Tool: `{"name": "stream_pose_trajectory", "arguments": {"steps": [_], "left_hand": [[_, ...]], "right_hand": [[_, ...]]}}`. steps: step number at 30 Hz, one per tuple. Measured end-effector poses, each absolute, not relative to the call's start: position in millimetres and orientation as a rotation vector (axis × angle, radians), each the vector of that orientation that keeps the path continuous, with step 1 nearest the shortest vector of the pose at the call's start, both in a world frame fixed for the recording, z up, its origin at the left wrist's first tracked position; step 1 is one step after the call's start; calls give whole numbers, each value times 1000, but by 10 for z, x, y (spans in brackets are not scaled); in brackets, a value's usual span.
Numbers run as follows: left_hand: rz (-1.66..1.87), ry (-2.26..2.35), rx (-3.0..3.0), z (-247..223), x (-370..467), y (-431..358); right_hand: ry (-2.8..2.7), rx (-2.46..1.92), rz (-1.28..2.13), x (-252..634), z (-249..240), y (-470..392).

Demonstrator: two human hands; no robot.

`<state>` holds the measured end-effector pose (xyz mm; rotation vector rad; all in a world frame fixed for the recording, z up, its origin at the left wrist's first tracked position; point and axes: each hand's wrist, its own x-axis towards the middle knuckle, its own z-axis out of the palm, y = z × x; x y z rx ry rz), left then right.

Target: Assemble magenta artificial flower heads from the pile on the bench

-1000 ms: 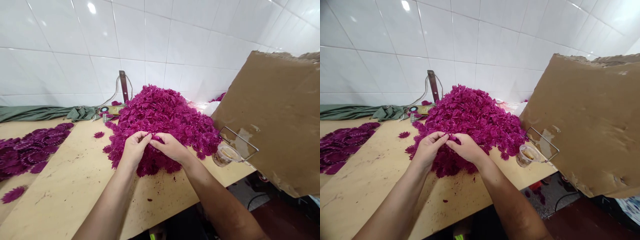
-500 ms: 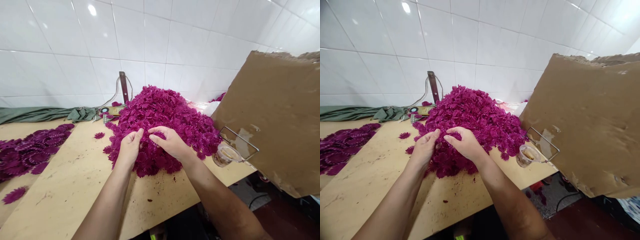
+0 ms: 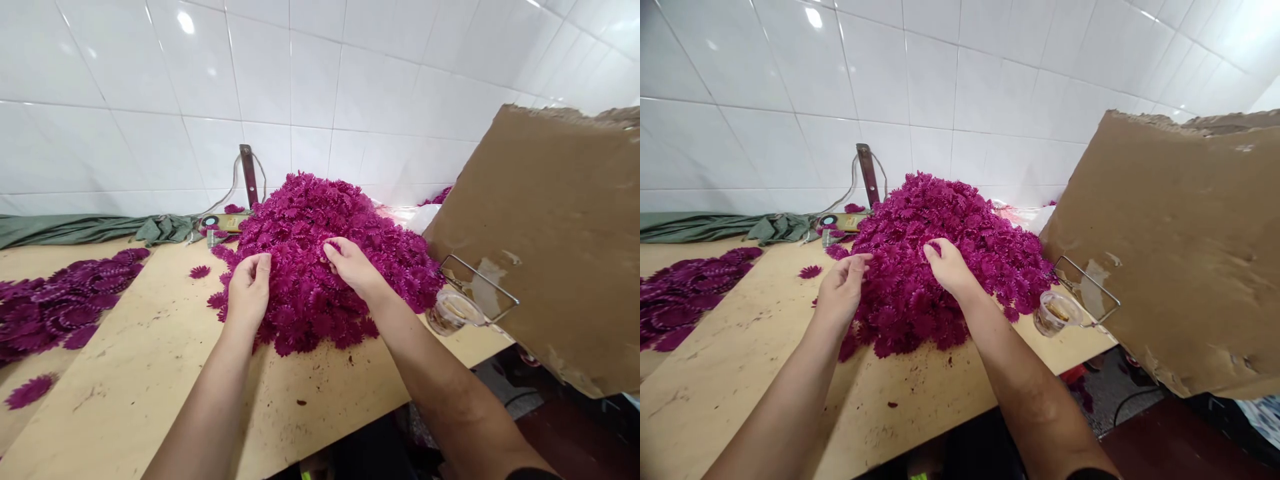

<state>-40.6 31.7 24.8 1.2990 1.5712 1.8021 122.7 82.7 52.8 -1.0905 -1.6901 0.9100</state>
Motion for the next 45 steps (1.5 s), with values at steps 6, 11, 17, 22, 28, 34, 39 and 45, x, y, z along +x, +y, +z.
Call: {"name": "stream_pose_trajectory", "arguments": {"steps": [6,11,17,22,28,34,39,45], "left_hand": [[1869,1843,1465,221,-420,309],[1797,1618,1674,239,-261,225],[1716,1443,1714,284,-117,177],[1588,1364,1630,336,-169,173],[1493,1532,1556,350,-180,176],[1557,1799,1604,345,-215,150],[1796,1754,1255,318,-478,262],[1869,1768,1569,219,-481,328]], "right_hand": [[-1533,-1182,1011,1155,466,778],[-1594,-1275,877,1140,464,789],[-1746,-1039,1163,1071,558,615],[-1927,-951,1183,1101,590,525],[-2062,-858,1235,1201,534,506],[-2067,-893,1023,1046,572,333],[-2060,-950,1081,1047,587,265],[-1760,-979,1212,1066,458,482]]}}
